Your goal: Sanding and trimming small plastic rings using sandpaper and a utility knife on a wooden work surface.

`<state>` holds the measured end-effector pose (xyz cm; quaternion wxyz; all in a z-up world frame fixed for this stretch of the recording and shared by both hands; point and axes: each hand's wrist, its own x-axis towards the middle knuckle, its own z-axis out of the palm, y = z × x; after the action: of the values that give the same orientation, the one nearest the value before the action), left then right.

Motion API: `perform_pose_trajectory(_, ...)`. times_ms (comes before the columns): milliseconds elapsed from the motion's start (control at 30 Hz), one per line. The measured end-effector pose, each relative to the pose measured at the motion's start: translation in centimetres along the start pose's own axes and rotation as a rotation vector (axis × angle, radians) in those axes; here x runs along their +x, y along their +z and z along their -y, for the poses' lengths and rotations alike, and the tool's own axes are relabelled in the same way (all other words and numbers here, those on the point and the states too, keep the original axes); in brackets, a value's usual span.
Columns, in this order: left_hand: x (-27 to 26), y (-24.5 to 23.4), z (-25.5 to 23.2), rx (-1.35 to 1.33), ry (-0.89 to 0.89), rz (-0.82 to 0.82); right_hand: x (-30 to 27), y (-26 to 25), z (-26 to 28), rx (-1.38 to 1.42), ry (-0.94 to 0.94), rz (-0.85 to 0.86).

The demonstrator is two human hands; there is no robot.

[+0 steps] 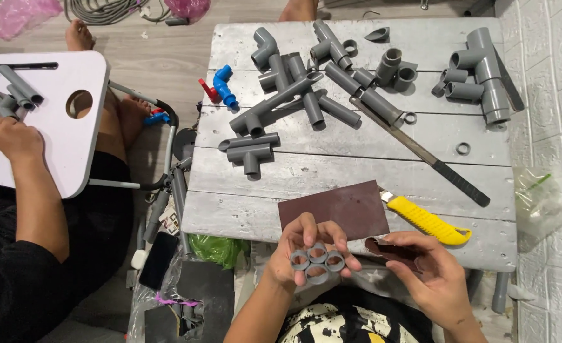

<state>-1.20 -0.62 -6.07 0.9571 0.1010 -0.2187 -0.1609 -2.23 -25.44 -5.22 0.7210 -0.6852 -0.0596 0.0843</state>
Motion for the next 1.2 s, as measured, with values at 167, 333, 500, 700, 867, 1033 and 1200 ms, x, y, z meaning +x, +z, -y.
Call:
perform_pose_trajectory(167, -0.2, -0.9, 0.2, -0.028, -0.008, -0.018, 0.6, 0.8, 2.6, -0.203, -0.073, -0.031)
perform_pose_trajectory(333, -0.4, -1.4, 0.3, -0.066, -0.004, -0.076, 1.1, 1.2, 5.0, -0.446, -0.239, -0.059)
perform_pose_trajectory(500, 0.0, -1.1, 0.2, -0.112, 0.003, -0.104, 0.7, 0.6, 5.8, -0.493, -0.367, -0.123)
perform_pose_trajectory(700, 0.2, -1.2, 0.3, -0.124, -0.019, -0.091, 1.0, 1.0, 6.4, -0.418, -0.44, -0.107)
perform_pose_trajectory(867, 0.1, -1.5, 0.5, -0.075, -0.018, -0.093, 0.7, 1.0, 5.8, -0.427, -0.459, -0.081)
perform_pose_trajectory(1033, 0.2, -1.1, 0.4, -0.005, -0.02, -0.116, 0.7, 1.0, 5.8, -0.451, -0.406, -0.086)
perform_pose_trajectory(1200, 0.5, -1.4, 0.3, 0.082, -0.008, -0.12, 0.4, 0.4, 4.1, -0.311, -0.26, -0.087)
